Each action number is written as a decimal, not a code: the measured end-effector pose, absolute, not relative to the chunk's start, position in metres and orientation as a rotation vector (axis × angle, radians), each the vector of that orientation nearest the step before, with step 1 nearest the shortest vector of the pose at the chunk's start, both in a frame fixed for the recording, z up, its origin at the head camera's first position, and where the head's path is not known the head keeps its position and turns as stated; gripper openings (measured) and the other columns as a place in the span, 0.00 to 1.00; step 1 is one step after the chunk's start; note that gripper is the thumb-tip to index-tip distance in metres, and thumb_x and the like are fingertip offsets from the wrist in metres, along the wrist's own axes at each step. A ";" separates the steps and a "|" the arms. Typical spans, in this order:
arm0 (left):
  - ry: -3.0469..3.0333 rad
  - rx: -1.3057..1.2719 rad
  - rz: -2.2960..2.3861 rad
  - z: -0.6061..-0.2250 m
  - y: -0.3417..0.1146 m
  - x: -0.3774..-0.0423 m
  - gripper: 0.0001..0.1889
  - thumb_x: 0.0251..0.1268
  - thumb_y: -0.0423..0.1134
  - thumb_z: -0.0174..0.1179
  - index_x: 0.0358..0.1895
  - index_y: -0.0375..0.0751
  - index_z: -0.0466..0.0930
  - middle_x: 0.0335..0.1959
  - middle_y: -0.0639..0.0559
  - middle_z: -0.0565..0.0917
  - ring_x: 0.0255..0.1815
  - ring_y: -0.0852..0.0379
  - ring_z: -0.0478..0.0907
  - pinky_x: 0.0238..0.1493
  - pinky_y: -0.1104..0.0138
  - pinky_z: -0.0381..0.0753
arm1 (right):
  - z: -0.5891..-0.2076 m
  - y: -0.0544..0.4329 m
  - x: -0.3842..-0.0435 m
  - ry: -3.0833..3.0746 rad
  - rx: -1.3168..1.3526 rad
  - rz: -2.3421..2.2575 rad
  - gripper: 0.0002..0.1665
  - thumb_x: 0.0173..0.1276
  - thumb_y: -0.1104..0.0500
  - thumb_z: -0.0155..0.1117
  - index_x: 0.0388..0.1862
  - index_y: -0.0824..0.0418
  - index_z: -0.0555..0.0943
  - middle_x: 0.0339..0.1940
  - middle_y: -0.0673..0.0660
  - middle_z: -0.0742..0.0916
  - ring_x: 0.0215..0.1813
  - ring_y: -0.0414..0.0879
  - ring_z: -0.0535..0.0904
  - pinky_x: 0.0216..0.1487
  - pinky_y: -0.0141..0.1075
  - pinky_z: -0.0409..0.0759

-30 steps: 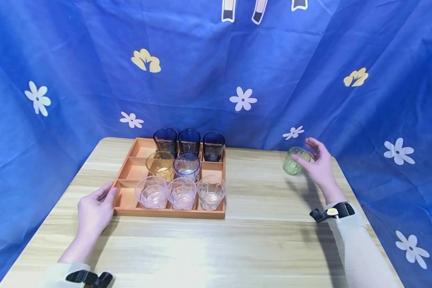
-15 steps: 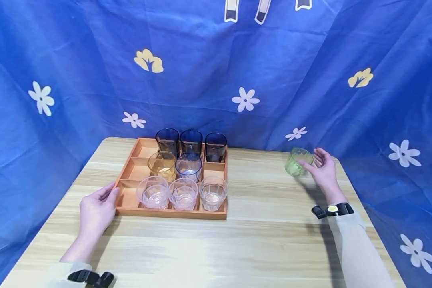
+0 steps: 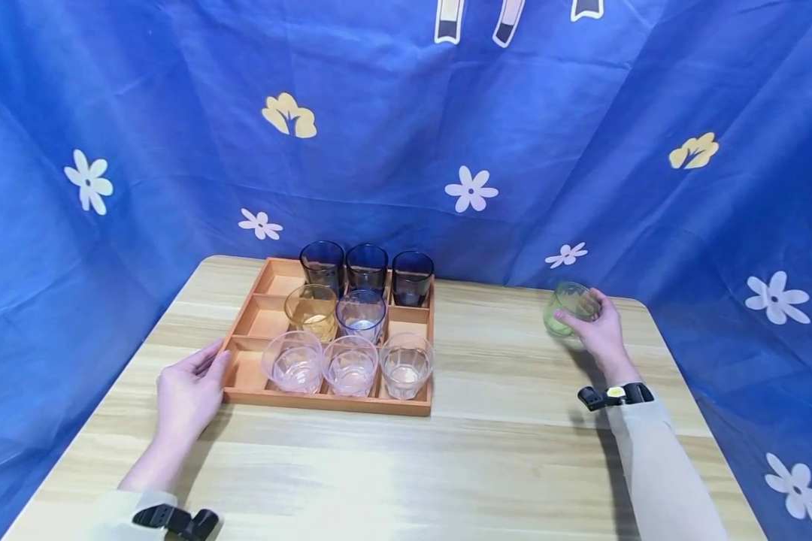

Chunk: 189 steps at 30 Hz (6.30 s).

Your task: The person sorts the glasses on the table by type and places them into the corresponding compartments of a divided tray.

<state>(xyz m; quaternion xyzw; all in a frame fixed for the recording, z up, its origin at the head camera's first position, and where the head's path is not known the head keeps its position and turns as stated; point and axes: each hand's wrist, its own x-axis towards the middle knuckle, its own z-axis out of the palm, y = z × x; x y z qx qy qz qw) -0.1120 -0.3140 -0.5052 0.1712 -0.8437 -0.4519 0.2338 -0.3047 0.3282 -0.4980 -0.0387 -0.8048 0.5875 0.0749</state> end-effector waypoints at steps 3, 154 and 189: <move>-2.311 0.467 -1.241 -0.505 -0.314 -0.112 0.18 0.78 0.37 0.64 0.62 0.30 0.85 0.54 0.33 0.85 0.41 0.85 0.77 0.40 0.87 0.77 | -0.498 0.326 -0.304 -2.418 -0.116 1.747 0.64 0.63 0.56 0.84 0.86 0.64 0.52 0.82 0.65 0.68 0.80 0.60 0.63 0.81 0.49 0.62; -2.278 0.435 -1.280 -0.510 -0.316 -0.111 0.17 0.78 0.36 0.64 0.62 0.30 0.85 0.54 0.35 0.87 0.43 0.83 0.77 0.44 0.85 0.78 | -0.483 0.085 -0.279 -2.264 0.888 2.257 0.48 0.55 0.79 0.79 0.74 0.74 0.69 0.65 0.73 0.82 0.66 0.69 0.79 0.67 0.45 0.81; -2.275 0.427 -1.267 -0.510 -0.317 -0.110 0.17 0.77 0.36 0.64 0.62 0.30 0.85 0.54 0.35 0.86 0.43 0.84 0.77 0.44 0.85 0.78 | -0.481 0.088 -0.281 -2.378 1.033 2.123 0.52 0.51 0.80 0.82 0.75 0.73 0.70 0.69 0.70 0.81 0.69 0.66 0.77 0.71 0.52 0.76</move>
